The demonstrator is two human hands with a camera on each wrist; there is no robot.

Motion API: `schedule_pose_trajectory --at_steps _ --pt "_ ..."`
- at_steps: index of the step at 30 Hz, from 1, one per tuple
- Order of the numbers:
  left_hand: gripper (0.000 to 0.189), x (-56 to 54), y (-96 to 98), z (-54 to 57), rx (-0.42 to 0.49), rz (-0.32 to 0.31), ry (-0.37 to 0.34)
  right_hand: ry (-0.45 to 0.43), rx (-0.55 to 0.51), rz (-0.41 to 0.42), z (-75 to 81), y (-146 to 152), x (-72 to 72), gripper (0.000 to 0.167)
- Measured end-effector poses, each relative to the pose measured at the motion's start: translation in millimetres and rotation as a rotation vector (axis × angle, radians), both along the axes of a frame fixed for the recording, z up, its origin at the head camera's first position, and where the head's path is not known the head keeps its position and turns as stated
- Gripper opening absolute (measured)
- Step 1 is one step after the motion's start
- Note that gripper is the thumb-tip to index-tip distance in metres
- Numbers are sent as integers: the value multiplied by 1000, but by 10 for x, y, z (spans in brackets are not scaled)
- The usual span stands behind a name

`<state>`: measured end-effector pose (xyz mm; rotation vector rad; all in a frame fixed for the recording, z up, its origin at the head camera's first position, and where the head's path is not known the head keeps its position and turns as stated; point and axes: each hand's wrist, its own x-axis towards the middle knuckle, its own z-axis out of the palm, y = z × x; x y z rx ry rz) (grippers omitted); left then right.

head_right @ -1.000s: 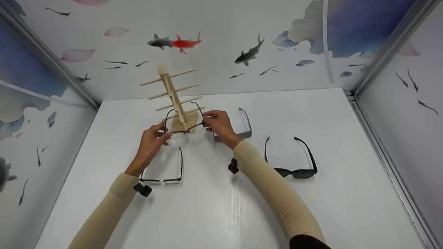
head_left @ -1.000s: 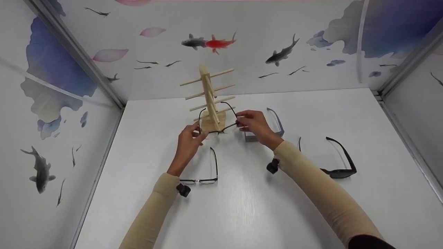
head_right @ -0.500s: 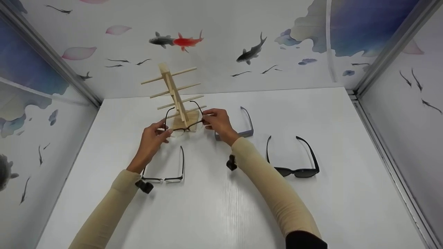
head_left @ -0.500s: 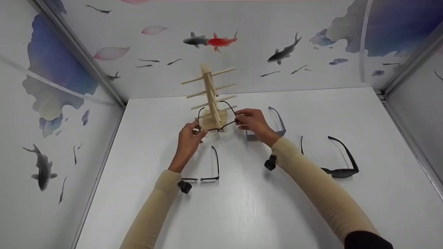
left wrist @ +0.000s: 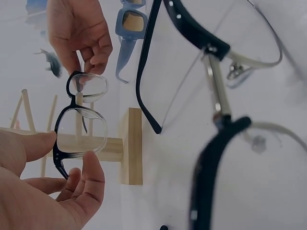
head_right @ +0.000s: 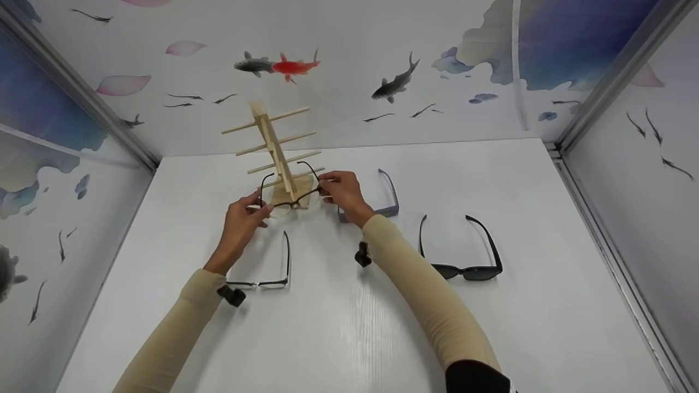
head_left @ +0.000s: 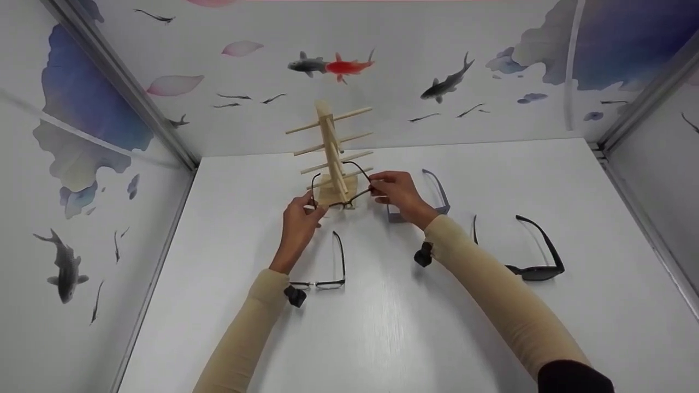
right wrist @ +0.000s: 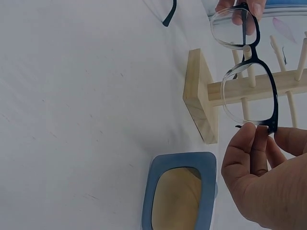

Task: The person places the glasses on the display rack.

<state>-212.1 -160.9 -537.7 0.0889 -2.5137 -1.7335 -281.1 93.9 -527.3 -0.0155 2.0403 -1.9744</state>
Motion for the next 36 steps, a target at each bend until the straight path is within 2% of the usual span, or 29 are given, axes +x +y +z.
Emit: schedule_pose_trajectory --at_steps 10,16,25,31,36 --pt "61 10 69 15 -16 38 -11 4 5 -14 -32 4 -44 30" --pt "60 19 67 10 -17 42 -7 -6 4 -6 -47 4 -47 35" --pt "62 24 61 -1 -17 30 -15 -5 -18 -21 -52 35 -36 31" --pt "74 118 -41 -23 -43 3 -52 53 52 -56 -11 113 61 31" --pt "74 194 -139 -12 -65 -8 -78 80 93 -59 3 203 133 29"
